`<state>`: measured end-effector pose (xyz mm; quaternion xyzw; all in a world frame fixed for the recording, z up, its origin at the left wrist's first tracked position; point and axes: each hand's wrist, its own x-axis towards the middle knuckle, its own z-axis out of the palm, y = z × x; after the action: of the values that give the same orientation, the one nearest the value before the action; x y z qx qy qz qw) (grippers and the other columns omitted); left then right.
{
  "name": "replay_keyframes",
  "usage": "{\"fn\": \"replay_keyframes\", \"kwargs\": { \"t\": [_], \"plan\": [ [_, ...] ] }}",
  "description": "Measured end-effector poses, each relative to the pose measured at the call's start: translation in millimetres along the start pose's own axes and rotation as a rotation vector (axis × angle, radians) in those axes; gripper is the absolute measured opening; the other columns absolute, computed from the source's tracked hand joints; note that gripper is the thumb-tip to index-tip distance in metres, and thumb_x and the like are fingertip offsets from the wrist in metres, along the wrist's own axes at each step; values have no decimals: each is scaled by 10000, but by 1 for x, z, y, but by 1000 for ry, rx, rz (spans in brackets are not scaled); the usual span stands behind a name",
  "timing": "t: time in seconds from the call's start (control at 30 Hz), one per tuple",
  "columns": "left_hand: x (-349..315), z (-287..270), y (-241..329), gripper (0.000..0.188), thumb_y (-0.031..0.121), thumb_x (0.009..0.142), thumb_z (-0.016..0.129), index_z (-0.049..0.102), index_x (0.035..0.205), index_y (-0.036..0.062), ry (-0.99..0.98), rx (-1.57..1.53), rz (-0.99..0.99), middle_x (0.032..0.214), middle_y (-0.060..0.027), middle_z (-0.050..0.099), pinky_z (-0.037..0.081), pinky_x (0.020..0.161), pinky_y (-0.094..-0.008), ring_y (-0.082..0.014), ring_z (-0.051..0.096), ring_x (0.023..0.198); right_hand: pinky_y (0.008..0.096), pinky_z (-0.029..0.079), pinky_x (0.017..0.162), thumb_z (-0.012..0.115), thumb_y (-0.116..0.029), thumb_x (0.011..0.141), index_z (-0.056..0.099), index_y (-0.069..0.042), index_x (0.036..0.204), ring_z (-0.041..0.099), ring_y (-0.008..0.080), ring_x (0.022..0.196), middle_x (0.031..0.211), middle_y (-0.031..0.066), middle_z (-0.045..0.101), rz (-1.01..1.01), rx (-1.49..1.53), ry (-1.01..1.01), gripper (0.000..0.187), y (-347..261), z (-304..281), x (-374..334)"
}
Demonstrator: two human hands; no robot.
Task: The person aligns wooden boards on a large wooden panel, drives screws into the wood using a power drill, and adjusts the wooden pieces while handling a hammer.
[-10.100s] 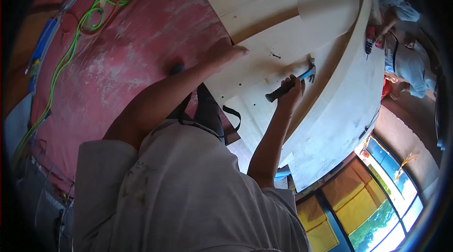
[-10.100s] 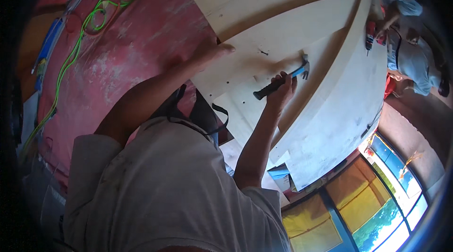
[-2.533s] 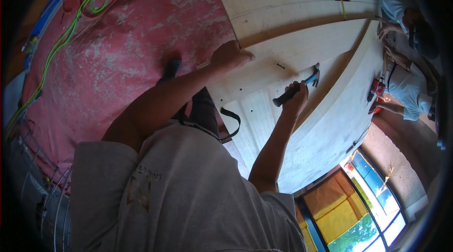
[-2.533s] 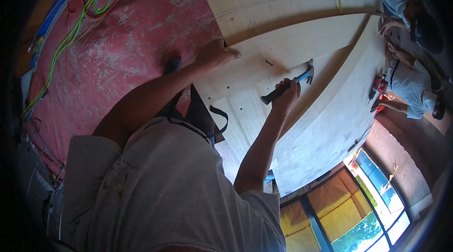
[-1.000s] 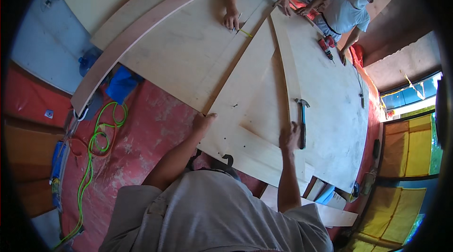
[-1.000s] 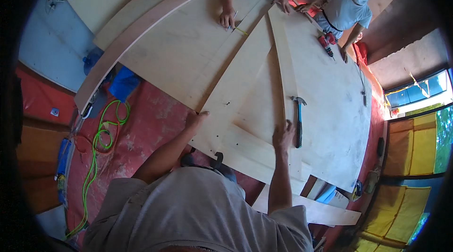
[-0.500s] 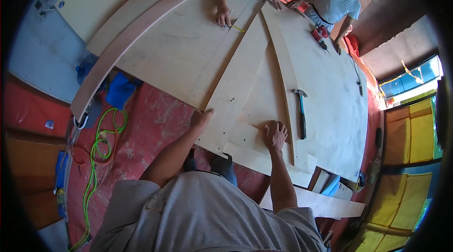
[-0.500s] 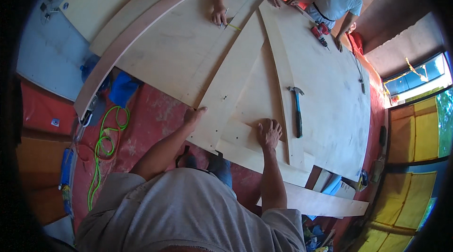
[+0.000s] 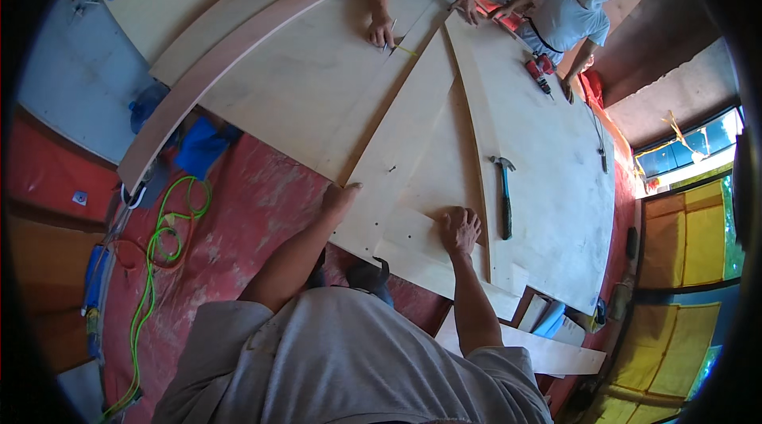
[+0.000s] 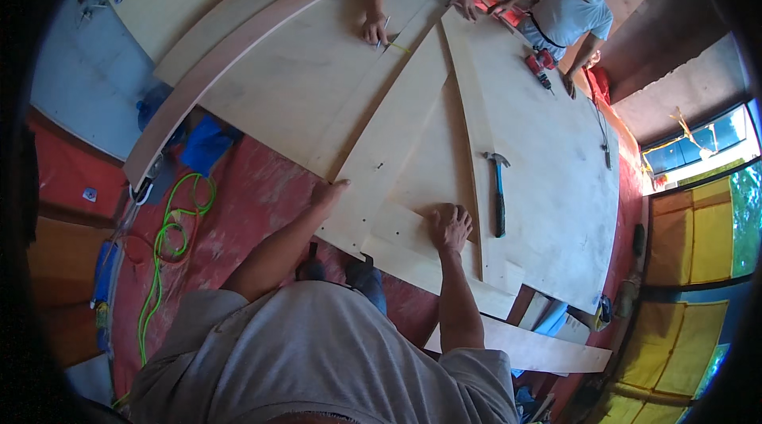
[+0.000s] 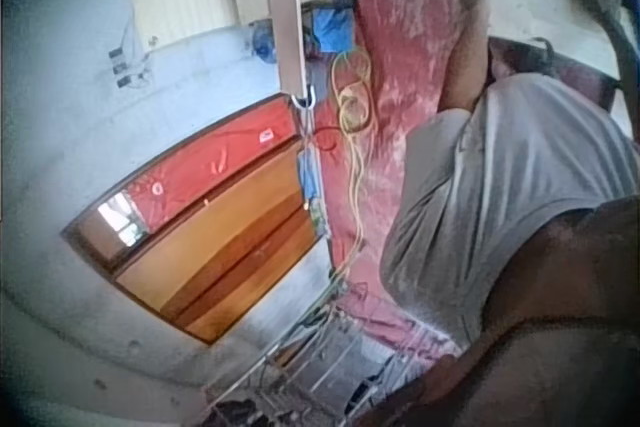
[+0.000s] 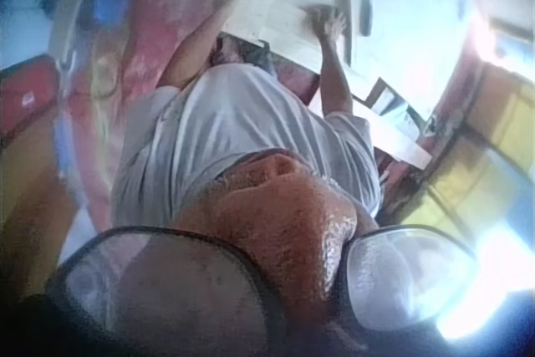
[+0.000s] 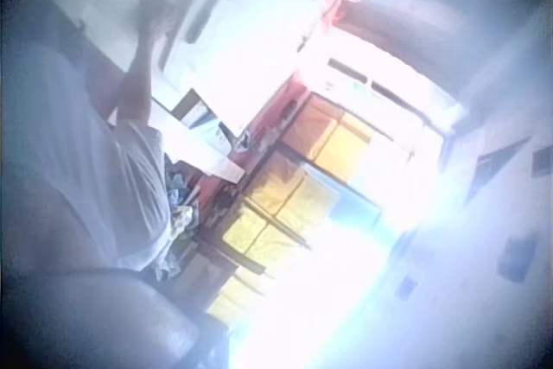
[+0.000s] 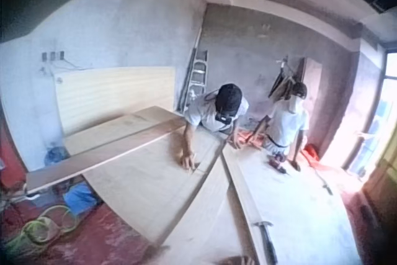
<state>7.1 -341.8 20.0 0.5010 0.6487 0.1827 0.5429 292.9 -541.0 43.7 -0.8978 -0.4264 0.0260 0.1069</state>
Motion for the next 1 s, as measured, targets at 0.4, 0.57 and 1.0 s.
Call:
{"fn": "replay_keyframes", "kwargs": {
  "t": [0.4,0.57,1.0],
  "plan": [
    [4,5,-13,632,443,770,772,665,1051,-112,112,-56,122,1017,-298,706,535,832,-449,-387,704,989,518,324,1087,593,-524,917,563,-125,1294,401,366,1322,1370,148,477,-12,15,27,549,-1,-1,1],
    [4,5,-12,627,441,768,772,667,1028,-120,58,-18,44,989,-296,710,538,814,-443,-384,710,969,520,325,1087,601,-507,904,570,-124,1278,410,370,1312,1368,147,481,-7,8,39,536,-2,-4,-3],
    [7,4,-10,659,450,769,780,661,1044,-136,45,0,-4,1068,-330,687,540,839,-449,-392,696,1029,518,336,1073,616,-512,896,567,-113,1263,415,369,1300,1339,143,494,-34,29,72,544,1,1,1]
  ]
}}
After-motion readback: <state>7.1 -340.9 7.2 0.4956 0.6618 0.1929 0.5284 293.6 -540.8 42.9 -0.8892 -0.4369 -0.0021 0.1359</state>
